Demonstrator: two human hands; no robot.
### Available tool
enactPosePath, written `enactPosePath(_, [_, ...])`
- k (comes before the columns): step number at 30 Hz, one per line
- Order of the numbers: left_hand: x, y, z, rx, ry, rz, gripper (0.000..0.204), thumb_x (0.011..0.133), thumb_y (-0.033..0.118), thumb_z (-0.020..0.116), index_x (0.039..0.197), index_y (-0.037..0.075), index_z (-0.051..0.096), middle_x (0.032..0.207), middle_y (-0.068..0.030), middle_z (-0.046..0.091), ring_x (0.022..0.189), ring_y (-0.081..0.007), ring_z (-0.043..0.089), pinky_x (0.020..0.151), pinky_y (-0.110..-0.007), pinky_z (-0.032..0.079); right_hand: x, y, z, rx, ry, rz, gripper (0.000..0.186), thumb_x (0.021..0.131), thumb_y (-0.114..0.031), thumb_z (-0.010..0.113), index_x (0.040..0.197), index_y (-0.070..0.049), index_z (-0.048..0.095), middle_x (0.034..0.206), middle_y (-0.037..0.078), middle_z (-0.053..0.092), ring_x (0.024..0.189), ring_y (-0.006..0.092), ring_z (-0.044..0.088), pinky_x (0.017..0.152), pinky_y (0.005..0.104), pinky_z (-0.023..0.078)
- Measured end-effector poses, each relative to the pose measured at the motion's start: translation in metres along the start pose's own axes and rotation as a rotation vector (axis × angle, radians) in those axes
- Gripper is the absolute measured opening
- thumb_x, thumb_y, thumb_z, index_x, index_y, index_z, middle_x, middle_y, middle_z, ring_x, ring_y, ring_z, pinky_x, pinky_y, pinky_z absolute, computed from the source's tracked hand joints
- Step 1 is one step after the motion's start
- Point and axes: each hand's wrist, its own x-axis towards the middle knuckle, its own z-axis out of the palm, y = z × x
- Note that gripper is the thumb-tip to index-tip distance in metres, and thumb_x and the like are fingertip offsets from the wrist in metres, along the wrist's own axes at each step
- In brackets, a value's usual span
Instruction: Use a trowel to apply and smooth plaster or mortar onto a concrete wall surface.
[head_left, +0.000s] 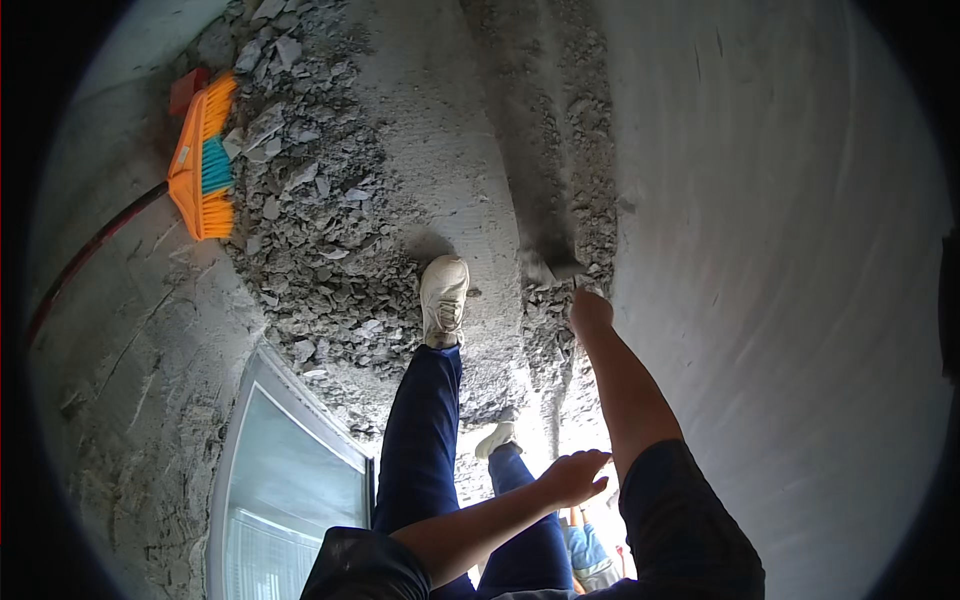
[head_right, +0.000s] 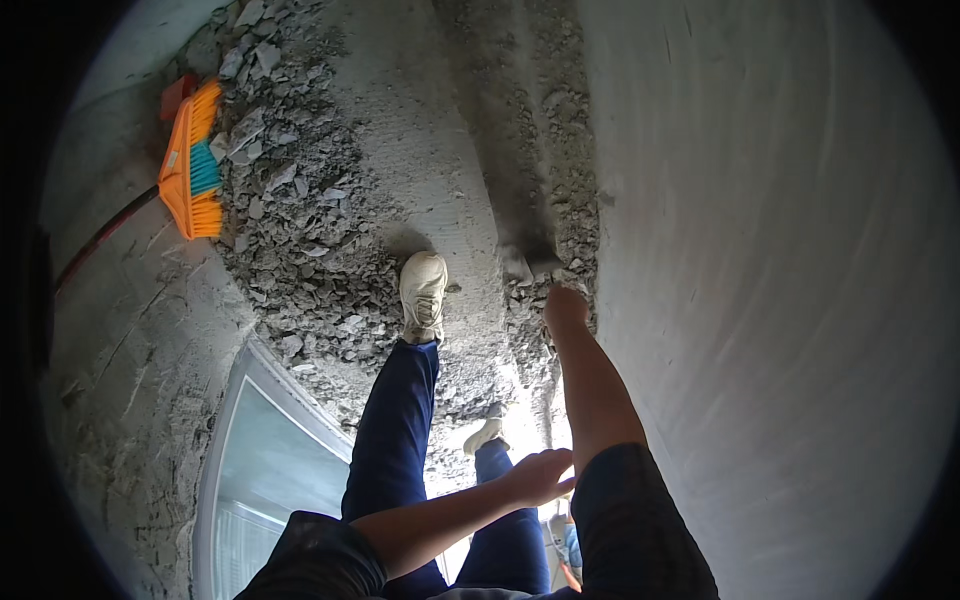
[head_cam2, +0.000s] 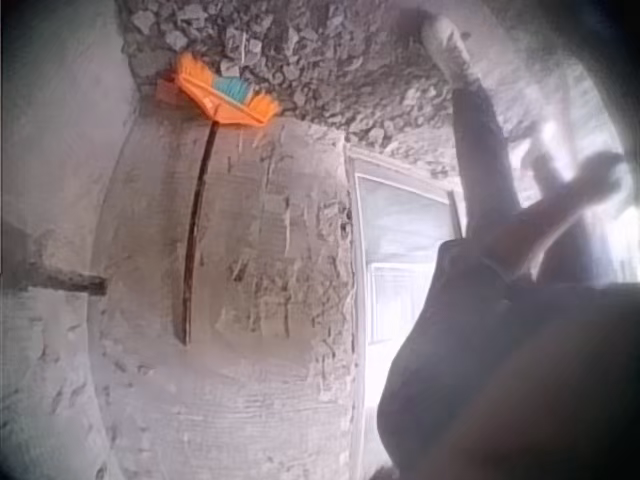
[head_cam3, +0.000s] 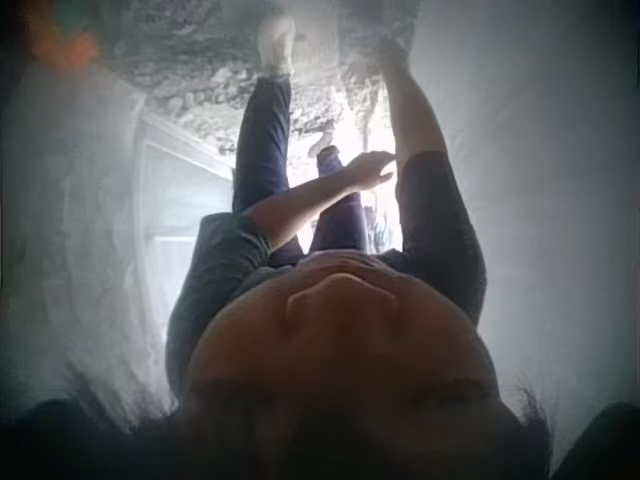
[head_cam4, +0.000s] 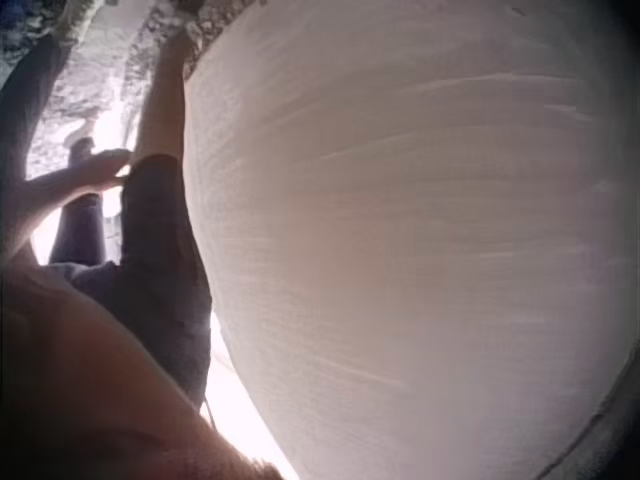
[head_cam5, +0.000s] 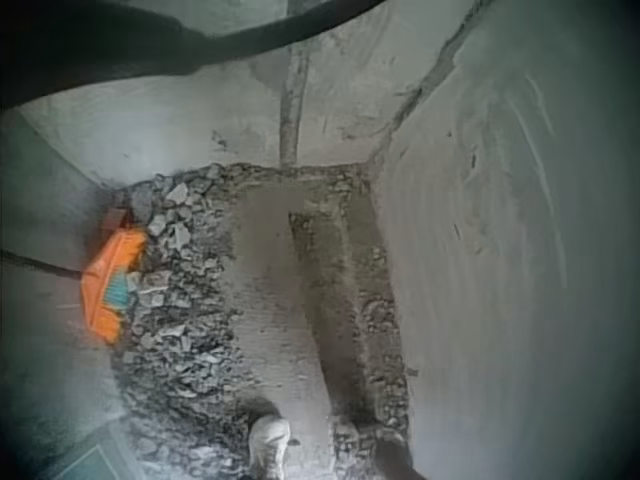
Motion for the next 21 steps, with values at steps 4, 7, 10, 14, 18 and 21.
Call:
enactPosePath(4, [-0.010, -0.020, -0.005, -0.033, 0.241, -0.022, 0.040, 0.092, 0.025, 0.059, 0.127, 0.007, 0.055, 0.125, -0.0155, 0.060, 0.117, -0.0311, 0.057, 0.100, -0.042, 0.045, -0.041, -0.009, -0.045, -0.033, -0.018, -0.115, 0.031, 0.094, -0.031, 0.049, 0.111, -0.009, 0.063, 0.106, 0.018, 0.069, 0.101, 0.0338, 0.067, 0.089, 0.0462, 0.051])
enactPosePath(7, [-0.013, -0.008, -0.029, -0.335, 0.460, -0.053, 0.032, 0.090, 0.018, 0.059, 0.120, 0.007, 0.058, 0.117, -0.0144, 0.065, 0.104, -0.0304, 0.064, 0.088, -0.040, 0.051, -0.059, -0.046, -0.131, 0.174, 0.192, -0.233, 0.033, 0.096, -0.033, 0.045, 0.112, -0.008, 0.062, 0.104, 0.018, 0.068, 0.101, 0.0364, 0.064, 0.087, 0.0477, 0.050])
enactPosePath(10, [-0.015, 0.002, -0.073, -0.275, 0.684, -0.033, 0.028, 0.088, 0.014, 0.058, 0.115, 0.005, 0.060, 0.108, -0.0139, 0.067, 0.096, -0.0285, 0.066, 0.083, -0.038, 0.052, -0.048, -0.094, -0.218, 0.306, 0.191, -0.288, 0.035, 0.097, -0.037, 0.043, 0.112, -0.011, 0.061, 0.105, 0.020, 0.067, 0.101, 0.0380, 0.063, 0.088, 0.0491, 0.049])
enactPosePath(14, [-0.022, 0.020, -0.122, -0.321, 0.787, 0.086, 0.025, 0.088, 0.009, 0.058, 0.112, 0.003, 0.060, 0.102, -0.0136, 0.065, 0.095, -0.0298, 0.065, 0.084, -0.036, 0.051, 0.017, -0.120, -0.285, 0.251, 0.430, -0.317, 0.038, 0.097, -0.037, 0.044, 0.115, -0.009, 0.061, 0.112, 0.018, 0.066, 0.106, 0.0366, 0.062, 0.091, 0.0482, 0.049])
enactPosePath(18, [-0.037, 0.003, -0.169, -0.316, 0.958, 0.073, 0.024, 0.088, 0.010, 0.059, 0.111, 0.003, 0.060, 0.102, -0.0138, 0.064, 0.095, -0.0294, 0.065, 0.083, -0.037, 0.051, 0.048, -0.188, -0.344, 0.246, 0.400, -0.295, 0.041, 0.096, -0.036, 0.045, 0.120, -0.007, 0.061, 0.115, 0.018, 0.065, 0.109, 0.0359, 0.062, 0.093, 0.0476, 0.049])
enactPosePath(21, [-0.034, 0.013, -0.196, -0.329, 0.950, -0.031, 0.023, 0.087, 0.010, 0.060, 0.109, 0.004, 0.060, 0.102, -0.0135, 0.065, 0.094, -0.0286, 0.065, 0.082, -0.038, 0.051, 0.100, -0.216, -0.388, 0.239, 0.606, -0.365, 0.040, 0.096, -0.036, 0.047, 0.120, -0.007, 0.060, 0.113, 0.019, 0.066, 0.107, 0.0357, 0.062, 0.092, 0.0471, 0.050])
